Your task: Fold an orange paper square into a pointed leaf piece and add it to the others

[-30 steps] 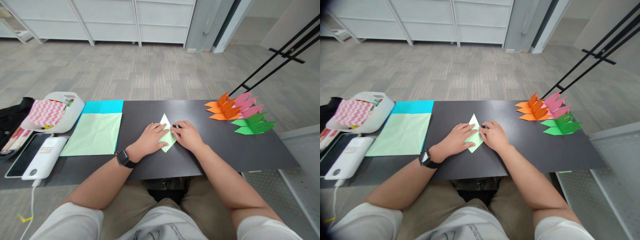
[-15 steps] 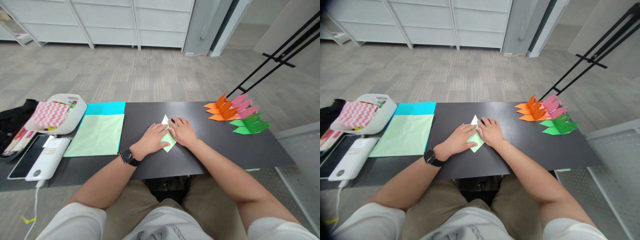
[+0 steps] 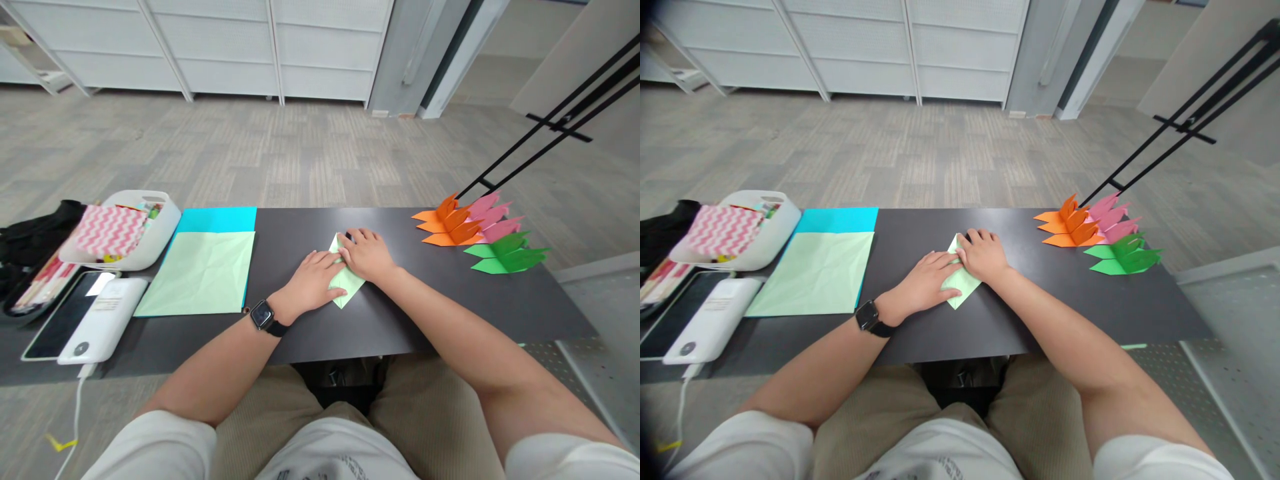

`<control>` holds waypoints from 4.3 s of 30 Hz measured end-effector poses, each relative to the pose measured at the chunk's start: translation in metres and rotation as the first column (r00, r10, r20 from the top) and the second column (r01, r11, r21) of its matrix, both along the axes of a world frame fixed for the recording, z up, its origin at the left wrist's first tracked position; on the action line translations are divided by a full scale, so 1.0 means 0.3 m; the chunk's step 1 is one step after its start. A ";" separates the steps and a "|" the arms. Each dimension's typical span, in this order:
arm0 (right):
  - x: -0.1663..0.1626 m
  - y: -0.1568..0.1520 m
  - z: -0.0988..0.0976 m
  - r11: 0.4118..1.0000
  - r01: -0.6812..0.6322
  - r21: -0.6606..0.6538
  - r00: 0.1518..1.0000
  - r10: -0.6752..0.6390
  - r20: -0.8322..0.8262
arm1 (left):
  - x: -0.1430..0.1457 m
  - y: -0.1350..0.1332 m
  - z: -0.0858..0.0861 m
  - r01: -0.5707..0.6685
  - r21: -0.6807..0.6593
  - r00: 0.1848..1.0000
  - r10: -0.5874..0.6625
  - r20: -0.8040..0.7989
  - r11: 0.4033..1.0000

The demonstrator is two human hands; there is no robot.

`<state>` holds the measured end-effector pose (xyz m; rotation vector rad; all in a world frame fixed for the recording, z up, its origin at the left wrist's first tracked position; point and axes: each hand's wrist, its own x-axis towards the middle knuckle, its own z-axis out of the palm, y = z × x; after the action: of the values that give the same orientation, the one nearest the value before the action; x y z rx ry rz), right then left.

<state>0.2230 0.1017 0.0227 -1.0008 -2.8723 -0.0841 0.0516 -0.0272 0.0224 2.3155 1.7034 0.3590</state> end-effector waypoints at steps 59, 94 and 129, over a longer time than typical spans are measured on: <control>0.005 0.092 -0.114 0.991 -0.032 -0.127 0.942 -0.012 -0.334 | -0.007 -0.006 -0.029 -0.001 -0.118 0.998 -0.007 -0.068 0.993; 0.061 0.112 -0.029 0.263 -0.336 -0.904 0.552 -0.723 -0.415 | -0.047 0.026 -0.013 -0.185 0.027 0.981 0.187 -0.048 0.982; 0.043 0.061 -0.006 0.606 -0.386 -0.696 0.540 -0.464 -0.703 | -0.069 0.070 -0.025 -0.417 -0.012 0.744 0.349 0.570 0.909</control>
<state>0.2360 0.1201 0.0208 -0.8010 -1.8039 1.4378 0.0308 -0.0061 0.0149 1.6391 1.8431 1.1268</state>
